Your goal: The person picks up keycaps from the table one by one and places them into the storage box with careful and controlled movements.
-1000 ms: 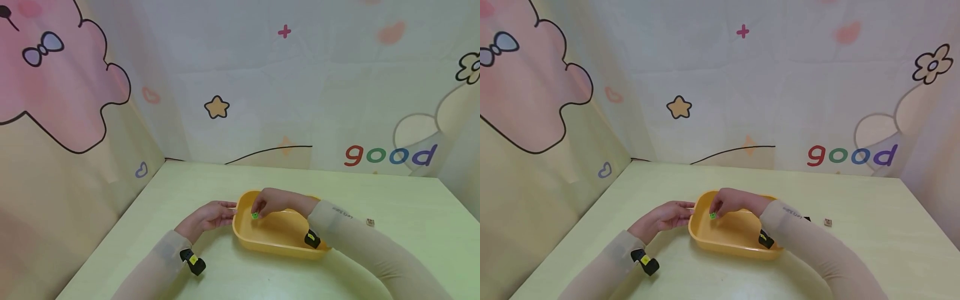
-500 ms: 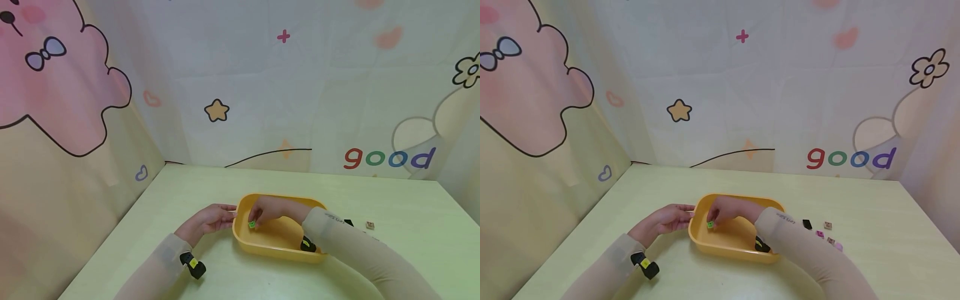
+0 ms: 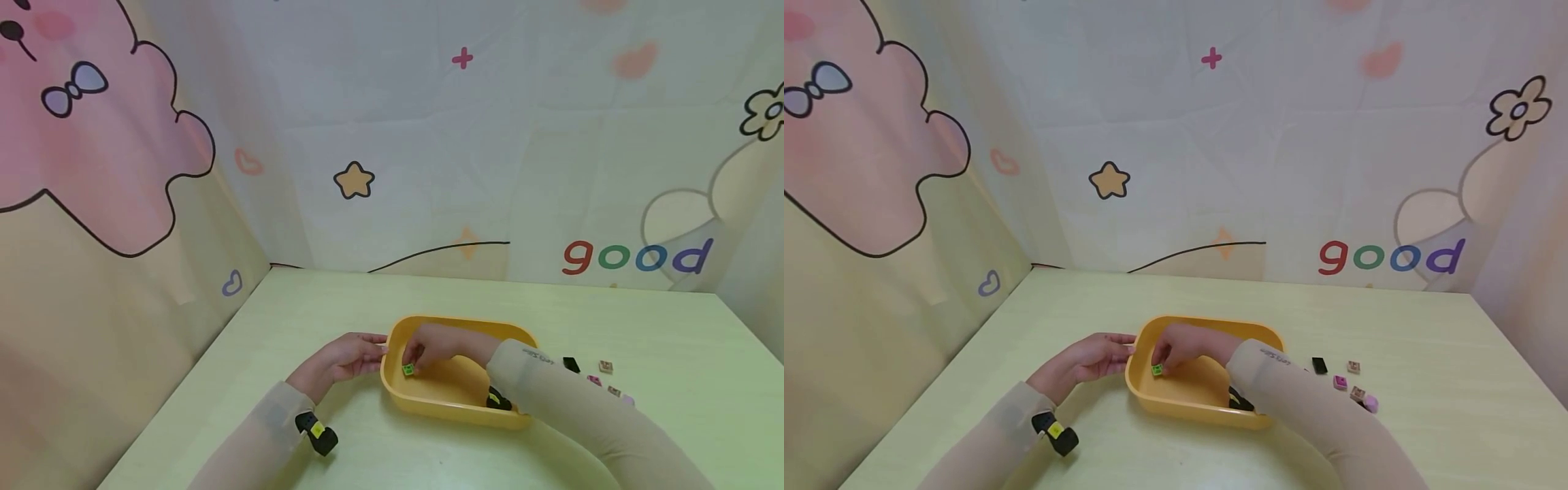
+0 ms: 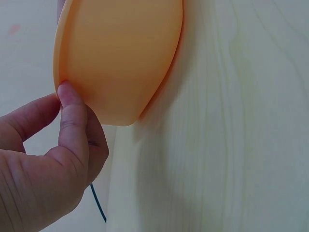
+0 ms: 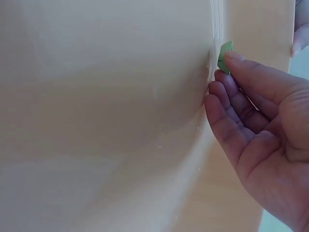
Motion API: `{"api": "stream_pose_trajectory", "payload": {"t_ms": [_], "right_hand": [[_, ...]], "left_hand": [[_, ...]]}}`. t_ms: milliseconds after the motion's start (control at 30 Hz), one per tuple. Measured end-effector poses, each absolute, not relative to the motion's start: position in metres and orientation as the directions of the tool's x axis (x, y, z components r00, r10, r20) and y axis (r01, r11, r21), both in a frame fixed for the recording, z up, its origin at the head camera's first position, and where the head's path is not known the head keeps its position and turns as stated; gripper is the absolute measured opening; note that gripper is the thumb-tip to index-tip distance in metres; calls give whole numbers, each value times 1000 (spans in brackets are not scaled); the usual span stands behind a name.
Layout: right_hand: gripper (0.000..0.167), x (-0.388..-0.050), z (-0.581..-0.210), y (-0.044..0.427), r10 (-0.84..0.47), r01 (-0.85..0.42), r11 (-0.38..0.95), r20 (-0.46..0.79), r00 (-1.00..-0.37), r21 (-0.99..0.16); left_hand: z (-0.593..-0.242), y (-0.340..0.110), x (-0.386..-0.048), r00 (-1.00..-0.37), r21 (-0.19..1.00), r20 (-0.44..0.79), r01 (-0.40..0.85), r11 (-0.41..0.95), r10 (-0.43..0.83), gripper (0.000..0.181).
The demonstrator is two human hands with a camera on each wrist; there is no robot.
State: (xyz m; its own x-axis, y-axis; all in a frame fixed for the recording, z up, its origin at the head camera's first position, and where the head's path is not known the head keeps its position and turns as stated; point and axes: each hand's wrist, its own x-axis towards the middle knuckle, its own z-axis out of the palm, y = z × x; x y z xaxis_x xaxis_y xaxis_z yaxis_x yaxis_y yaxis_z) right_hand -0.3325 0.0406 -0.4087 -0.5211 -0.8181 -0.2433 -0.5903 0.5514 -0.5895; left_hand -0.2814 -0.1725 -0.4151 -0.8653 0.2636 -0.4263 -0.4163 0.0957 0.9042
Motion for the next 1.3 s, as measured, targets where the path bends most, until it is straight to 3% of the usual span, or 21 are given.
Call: {"api": "stream_pose_trajectory", "payload": {"t_ms": [1000, 1300], "right_hand": [[24, -329, -411, 37, -832, -609, 532, -231, -504, -588], [26, -333, -397, 43, -813, -619, 568, -250, -527, -542]], "left_hand": [[-415, -173, -278, -861, 910, -413, -404, 94, 297, 48], [-413, -172, -279, -865, 908, -418, -407, 97, 280, 46]]}}
